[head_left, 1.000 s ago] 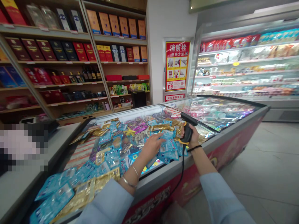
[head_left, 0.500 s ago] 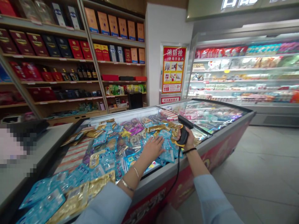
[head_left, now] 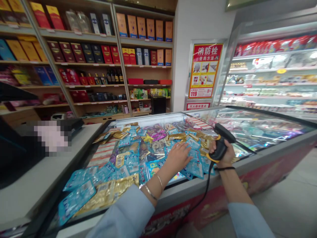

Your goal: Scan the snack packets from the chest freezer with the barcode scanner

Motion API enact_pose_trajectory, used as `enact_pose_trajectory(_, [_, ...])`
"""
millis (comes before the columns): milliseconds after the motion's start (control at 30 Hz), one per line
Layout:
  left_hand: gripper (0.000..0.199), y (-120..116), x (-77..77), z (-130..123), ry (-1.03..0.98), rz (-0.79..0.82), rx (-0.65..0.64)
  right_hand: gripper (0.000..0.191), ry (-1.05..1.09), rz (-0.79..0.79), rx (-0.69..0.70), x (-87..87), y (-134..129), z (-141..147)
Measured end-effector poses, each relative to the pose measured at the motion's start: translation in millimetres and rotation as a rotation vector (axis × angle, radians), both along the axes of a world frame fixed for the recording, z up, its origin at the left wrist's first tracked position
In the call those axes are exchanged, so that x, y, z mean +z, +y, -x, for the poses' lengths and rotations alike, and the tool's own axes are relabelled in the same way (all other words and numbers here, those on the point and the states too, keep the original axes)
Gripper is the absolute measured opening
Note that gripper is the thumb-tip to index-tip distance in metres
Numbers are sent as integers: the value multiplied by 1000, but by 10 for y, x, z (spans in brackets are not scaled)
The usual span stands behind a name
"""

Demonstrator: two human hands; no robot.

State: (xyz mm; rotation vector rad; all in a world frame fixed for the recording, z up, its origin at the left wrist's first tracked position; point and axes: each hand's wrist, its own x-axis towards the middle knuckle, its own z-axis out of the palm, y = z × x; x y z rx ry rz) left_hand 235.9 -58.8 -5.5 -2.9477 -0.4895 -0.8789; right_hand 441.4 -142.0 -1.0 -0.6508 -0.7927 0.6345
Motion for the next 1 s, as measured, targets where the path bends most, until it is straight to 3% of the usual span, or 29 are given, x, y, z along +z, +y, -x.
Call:
enact_pose_trajectory(100, [39,21,103,54,-105,7,35,31,-33,-28,48,57,-47,82])
enact_pose_trajectory(233, [37,219,400,334,-272,82,188,29,-86,-28,124,244,-90,302])
enact_pose_trajectory(333, [38,484,652,773,-378,94,333,30,-106,-39,164,417,-14,570])
enact_pose_trajectory(433, [37,766,782,1358,-437,80,523,30,-98,-58,237,551,205,938])
enact_pose_trajectory(567, [32,1072,655,2076,-372,120,877,30,-79,-33,365,609,669,1528])
enact_pose_trajectory(667, [31,1212,428,2363,-266,173,1093,31,-70,50,498,539,1028,1937])
enact_pose_trajectory(800, [29,1255,198,2418,-114,196,1148,31,-46,180,574,343,1327,2301])
enact_pose_trajectory(1000, [33,1281,100,2347,-56,334,1122,29,-34,252,635,148,1386,2450])
